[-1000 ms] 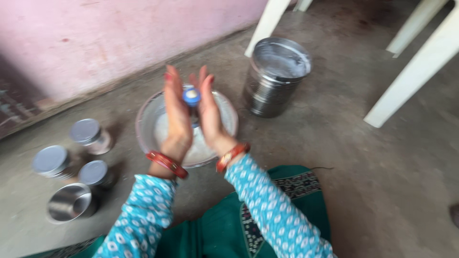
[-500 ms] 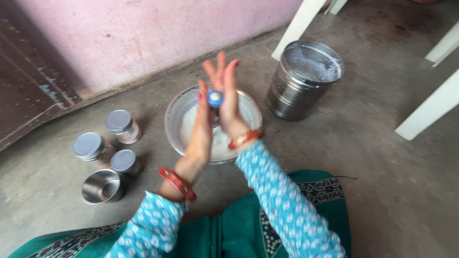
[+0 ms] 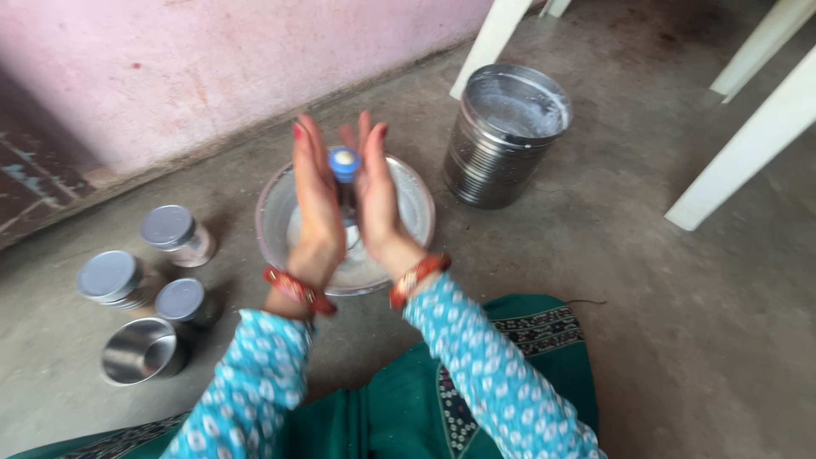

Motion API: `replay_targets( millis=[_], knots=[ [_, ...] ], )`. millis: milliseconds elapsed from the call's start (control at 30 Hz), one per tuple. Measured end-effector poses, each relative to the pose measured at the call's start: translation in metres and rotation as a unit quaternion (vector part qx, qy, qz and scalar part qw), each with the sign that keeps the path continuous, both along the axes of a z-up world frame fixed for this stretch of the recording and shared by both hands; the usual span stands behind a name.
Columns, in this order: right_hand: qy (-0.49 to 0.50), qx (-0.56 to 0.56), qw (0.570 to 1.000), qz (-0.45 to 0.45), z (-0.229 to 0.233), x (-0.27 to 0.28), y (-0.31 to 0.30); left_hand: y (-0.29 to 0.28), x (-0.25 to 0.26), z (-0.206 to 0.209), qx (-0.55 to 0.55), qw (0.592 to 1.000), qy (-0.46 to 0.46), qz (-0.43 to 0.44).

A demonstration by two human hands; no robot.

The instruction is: The person sits on the floor and uses a hand whisk to mix a white liquid in a metal bowl. They repeatedly rotate the whisk handle with both hands to aerate the mixture.

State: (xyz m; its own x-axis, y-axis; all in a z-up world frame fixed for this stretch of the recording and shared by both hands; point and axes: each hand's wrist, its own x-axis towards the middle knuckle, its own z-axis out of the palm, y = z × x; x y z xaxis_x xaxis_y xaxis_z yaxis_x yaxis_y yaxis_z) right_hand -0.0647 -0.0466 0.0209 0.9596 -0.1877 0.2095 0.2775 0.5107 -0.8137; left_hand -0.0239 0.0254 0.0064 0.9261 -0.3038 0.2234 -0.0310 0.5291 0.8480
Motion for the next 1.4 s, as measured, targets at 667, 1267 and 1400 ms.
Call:
replay_targets(
  millis=[667, 1267, 1400],
  knots=[
    [0.046, -0.187, 0.965, -0.180, -0.046, 0.035, -0.033, 0.047, -0.074, 0.035, 0.351, 0.895, -0.251, 0.115],
    [-0.018, -0.361, 0.864, -0.351, -0.112, -0.076, -0.062, 0.053, -0.050, 0.105, 0.598, 0.686, -0.380, 0.163],
    [0.016, -0.400, 0.850, -0.342, -0.117, -0.085, -0.063, 0.053, -0.052, 0.112, 0.594, 0.675, -0.401, 0.177]
  ],
)
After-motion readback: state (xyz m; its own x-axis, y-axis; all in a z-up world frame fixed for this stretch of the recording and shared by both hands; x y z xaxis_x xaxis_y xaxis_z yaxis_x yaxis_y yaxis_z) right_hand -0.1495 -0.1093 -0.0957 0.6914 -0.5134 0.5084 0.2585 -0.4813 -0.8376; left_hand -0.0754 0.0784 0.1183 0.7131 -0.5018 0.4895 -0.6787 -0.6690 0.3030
